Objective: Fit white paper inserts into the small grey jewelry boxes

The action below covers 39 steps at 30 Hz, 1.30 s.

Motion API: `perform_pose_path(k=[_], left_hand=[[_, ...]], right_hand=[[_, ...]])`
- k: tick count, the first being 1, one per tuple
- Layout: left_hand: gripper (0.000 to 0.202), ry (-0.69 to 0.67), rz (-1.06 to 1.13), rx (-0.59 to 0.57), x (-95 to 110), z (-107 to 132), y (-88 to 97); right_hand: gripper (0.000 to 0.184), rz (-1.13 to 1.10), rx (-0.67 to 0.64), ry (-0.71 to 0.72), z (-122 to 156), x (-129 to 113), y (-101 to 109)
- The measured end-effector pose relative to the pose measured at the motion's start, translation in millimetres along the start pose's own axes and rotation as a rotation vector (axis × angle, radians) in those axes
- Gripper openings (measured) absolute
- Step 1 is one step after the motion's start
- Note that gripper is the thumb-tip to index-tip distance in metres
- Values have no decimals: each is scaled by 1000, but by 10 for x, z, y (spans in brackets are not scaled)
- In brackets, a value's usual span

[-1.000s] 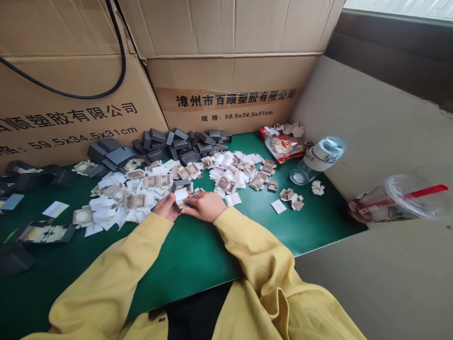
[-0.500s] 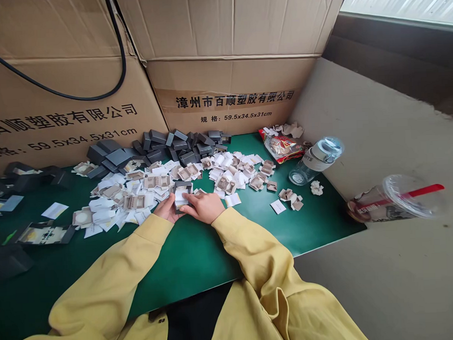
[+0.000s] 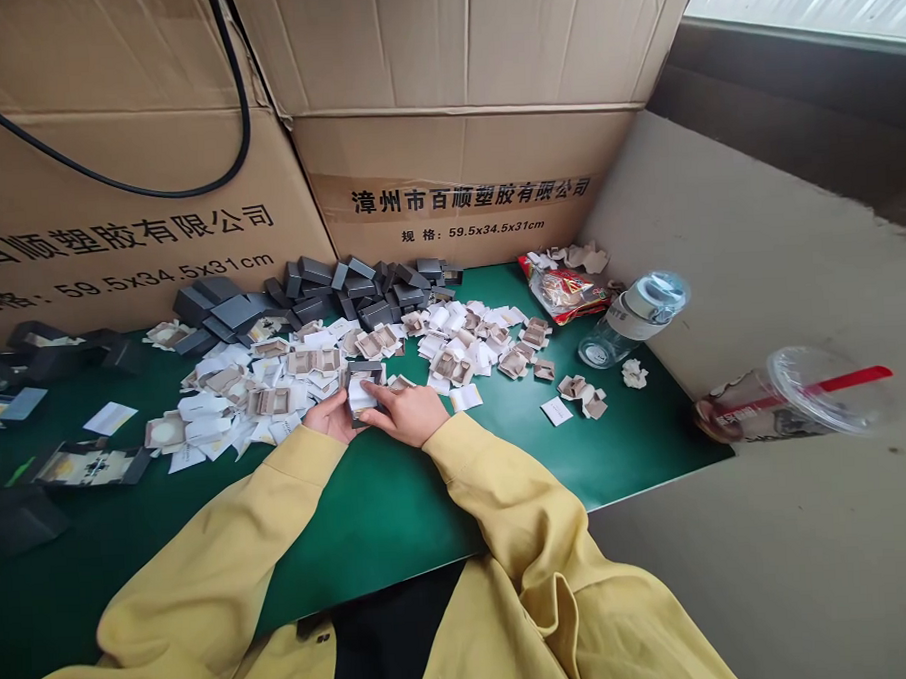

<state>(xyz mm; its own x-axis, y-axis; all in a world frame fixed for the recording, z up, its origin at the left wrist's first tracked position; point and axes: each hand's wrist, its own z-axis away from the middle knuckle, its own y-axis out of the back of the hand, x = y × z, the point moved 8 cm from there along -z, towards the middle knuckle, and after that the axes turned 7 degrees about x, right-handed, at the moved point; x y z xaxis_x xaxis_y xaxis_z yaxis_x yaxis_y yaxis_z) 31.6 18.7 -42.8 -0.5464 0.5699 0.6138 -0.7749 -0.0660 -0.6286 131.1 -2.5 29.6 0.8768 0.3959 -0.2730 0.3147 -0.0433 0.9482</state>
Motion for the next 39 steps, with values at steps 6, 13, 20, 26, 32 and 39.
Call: perform_pose_path(k=[6,13,20,26,32,39], left_hand=[[29,-5,-26,-57,11,25,-13],[32,-51,-58,-55,-22,-69,15],[31,-105,-53,-87,25,-14,-18],[29,-107,-97,-78,32,28,-7],[29,-97,-27,-56,81,47,-49],[48,-54,116,-34,215,24,43]], right_hand=[[52,-61,10,-33,5,4,20],[47,-80,74,-68,13,5,65],[46,-74,121,-96,16,12,43],[48,-114,112,-76,17,4,2],[43,-73,173,52,11,14,168],[32,167,242,-387,59,922,493]])
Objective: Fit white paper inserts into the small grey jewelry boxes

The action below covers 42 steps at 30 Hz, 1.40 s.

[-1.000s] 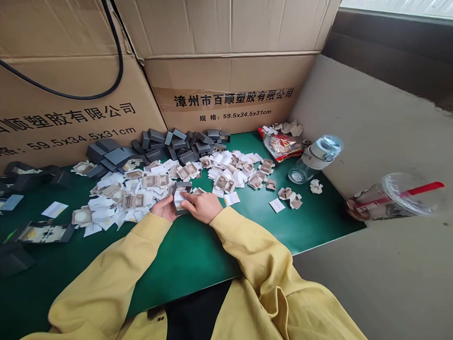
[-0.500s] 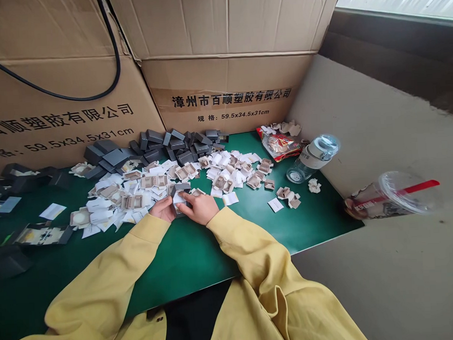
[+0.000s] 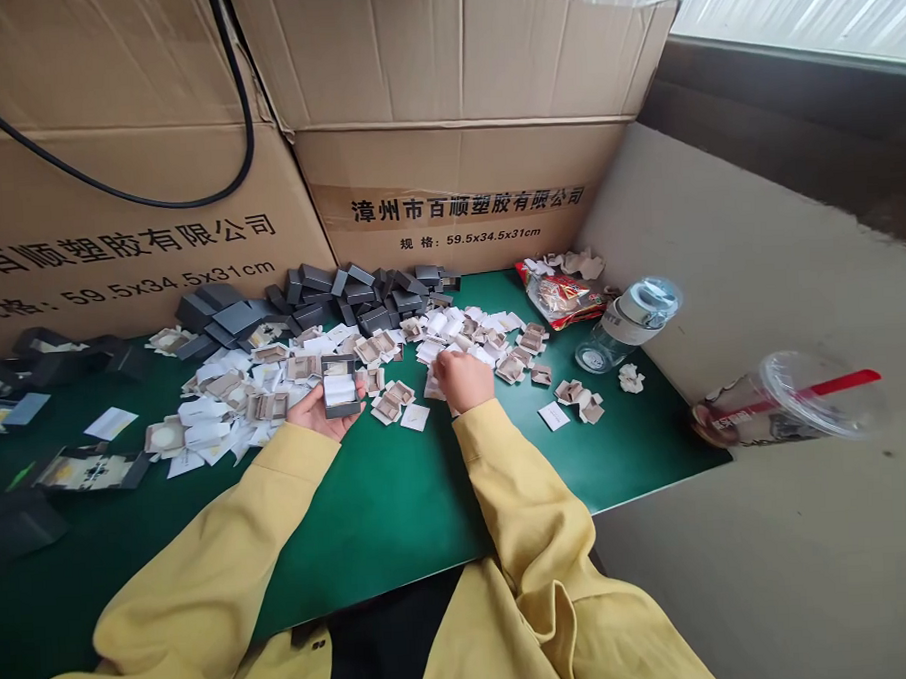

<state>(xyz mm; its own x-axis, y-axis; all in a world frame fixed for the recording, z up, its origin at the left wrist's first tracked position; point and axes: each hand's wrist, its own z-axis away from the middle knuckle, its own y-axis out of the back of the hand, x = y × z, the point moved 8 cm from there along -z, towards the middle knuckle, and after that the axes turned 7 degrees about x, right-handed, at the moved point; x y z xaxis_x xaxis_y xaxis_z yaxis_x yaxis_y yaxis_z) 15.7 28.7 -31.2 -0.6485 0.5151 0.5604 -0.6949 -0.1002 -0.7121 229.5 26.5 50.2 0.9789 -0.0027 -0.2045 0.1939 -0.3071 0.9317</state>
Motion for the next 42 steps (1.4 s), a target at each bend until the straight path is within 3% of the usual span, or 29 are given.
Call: perform_pose_path(k=[3,6,11,16,19,22,27,30,35,42], left_hand=[[49,21,35,11,-9,-16,6],[50,51,30,11,-51,-16,-17],[54,65,16,27,-82,-24,-41],[56,59,27,82,-82,-27,-34],[57,63,19,36,-81,-9,-62],[57,89,-2,-33,-102,13,-85],[58,129,-42,-139,-195,7,-121],[56,161,-84,-140,-279,-13,-119],[55,187,-174,-50,-337,-22,-64],[56,198,-156,-10,-321,-13,-53]], right_hand=[[25,37,-8,-29,-45,150,-11],[24,-20,-25,84,-17,13,-43],[37,-76,-396,335,196,-349,-340],[44,2,-484,357,273,-429,-421],[26,-19,-424,334,246,-450,-370],[13,-34,-217,268,165,-421,-222],[15,-216,152,294,141,-458,46],[17,-296,309,317,167,-471,158],[25,-469,271,317,178,-473,122],[21,-703,176,318,165,-515,75]])
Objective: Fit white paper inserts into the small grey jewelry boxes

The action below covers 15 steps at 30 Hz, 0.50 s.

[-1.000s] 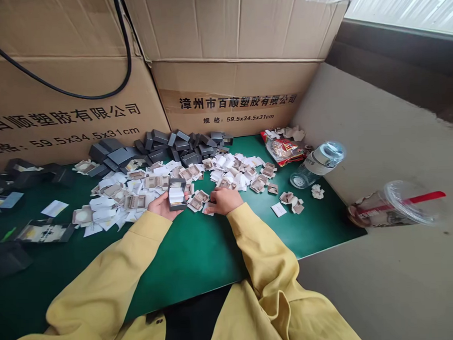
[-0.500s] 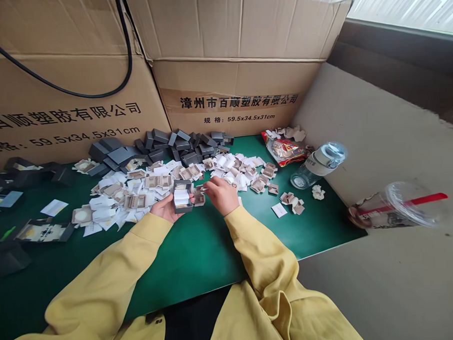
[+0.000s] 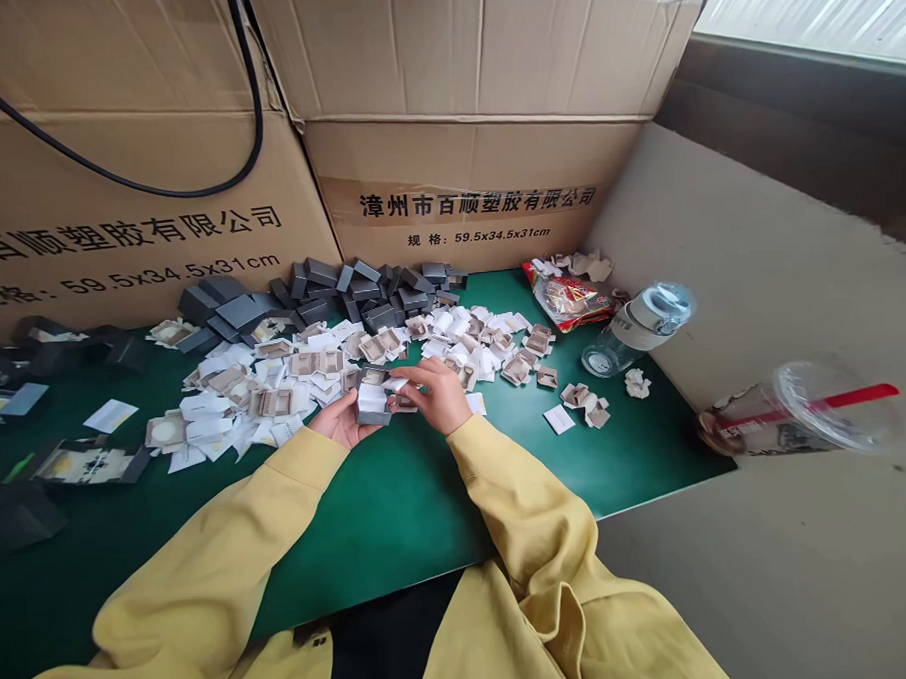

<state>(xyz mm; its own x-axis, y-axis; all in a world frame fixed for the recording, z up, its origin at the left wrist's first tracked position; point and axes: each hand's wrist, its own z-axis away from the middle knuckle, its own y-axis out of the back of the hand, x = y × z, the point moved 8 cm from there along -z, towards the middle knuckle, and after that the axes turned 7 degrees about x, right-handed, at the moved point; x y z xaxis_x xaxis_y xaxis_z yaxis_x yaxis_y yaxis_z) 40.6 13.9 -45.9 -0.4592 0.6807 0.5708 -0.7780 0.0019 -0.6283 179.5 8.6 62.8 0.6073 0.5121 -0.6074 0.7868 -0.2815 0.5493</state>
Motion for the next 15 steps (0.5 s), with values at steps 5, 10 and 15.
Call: perform_pose_path(k=[5,10,15], left_hand=[[48,5,26,67,0,-5,34],[51,21,21,12,-21,-21,31],[53,41,1,-24,-39,-26,23]], right_hand=[[36,-129,-34,-42,-19,-54,-20],[33,-175,-58,-97,3,-40,-63],[38,-243,-35,-204,26,42,-70]])
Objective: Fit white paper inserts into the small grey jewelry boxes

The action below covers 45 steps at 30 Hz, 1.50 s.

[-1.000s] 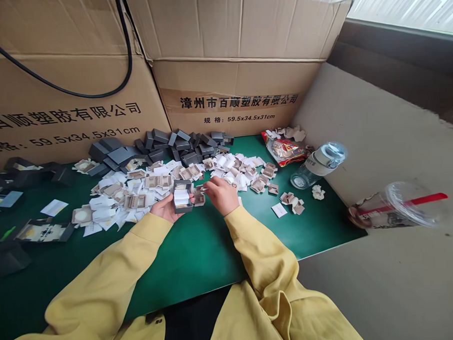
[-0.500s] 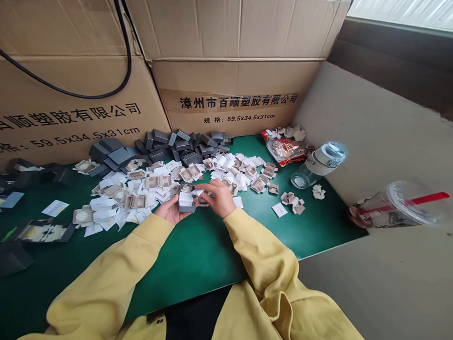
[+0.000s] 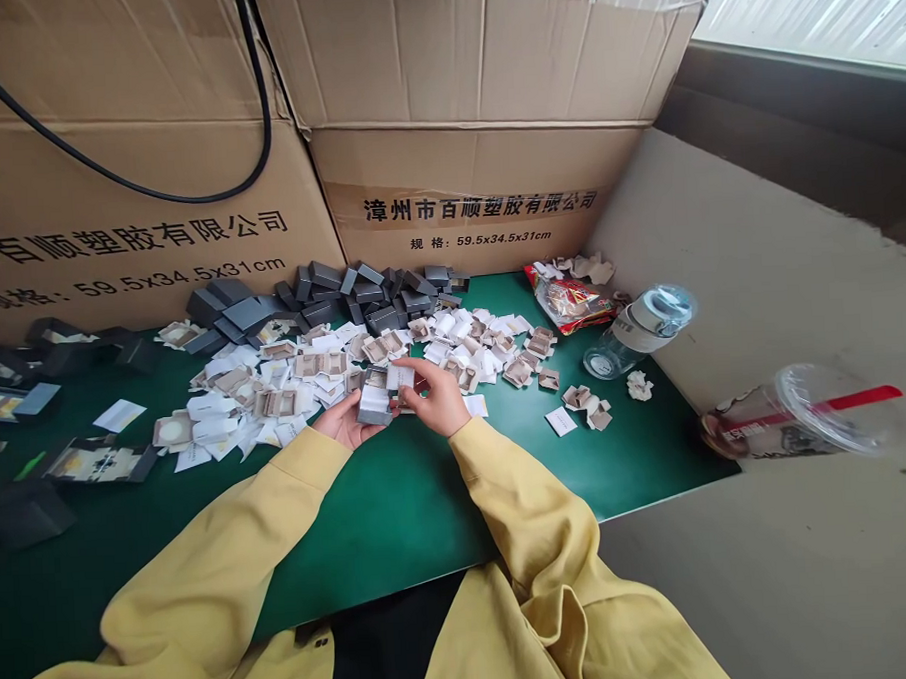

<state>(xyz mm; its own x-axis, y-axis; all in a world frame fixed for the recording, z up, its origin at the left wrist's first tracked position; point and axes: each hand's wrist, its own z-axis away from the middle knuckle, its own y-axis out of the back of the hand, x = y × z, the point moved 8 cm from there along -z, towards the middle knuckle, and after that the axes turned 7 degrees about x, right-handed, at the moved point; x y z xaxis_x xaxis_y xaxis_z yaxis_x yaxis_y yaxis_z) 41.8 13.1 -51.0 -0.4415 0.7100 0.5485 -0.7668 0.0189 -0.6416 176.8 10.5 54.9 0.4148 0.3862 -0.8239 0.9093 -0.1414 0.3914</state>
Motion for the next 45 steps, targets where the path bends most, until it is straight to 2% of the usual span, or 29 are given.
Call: perform_pose_path(k=[4,6,11,16,23,28,34,41,45], left_hand=[[55,6,10,1,-2,-1,-1],[57,0,14,-9,2,-2,-6],[58,4,6,26,-8,0,16],[57,25,-9,21,-19,33,-33],[53,11,-32,-45,-23,36,-68],[49,-38,-90,-72,-16,31,-65],[47,-43,-102,-133,-21,28,-89],[38,-68,-103,-67,-14,48,-69],[43,-82,-111,-46,-11,56,-59]], right_hand=[[53,-11,5,-26,8,-18,3],[47,-18,30,-38,9,-15,14],[17,9,130,-54,-5,34,79],[14,-11,215,-2,-16,-13,152],[17,-31,209,-22,55,-68,58],[15,39,224,79,83,-189,51],[18,163,189,163,80,-196,10],[19,266,136,228,112,-155,-84],[19,303,118,223,108,-134,-95]])
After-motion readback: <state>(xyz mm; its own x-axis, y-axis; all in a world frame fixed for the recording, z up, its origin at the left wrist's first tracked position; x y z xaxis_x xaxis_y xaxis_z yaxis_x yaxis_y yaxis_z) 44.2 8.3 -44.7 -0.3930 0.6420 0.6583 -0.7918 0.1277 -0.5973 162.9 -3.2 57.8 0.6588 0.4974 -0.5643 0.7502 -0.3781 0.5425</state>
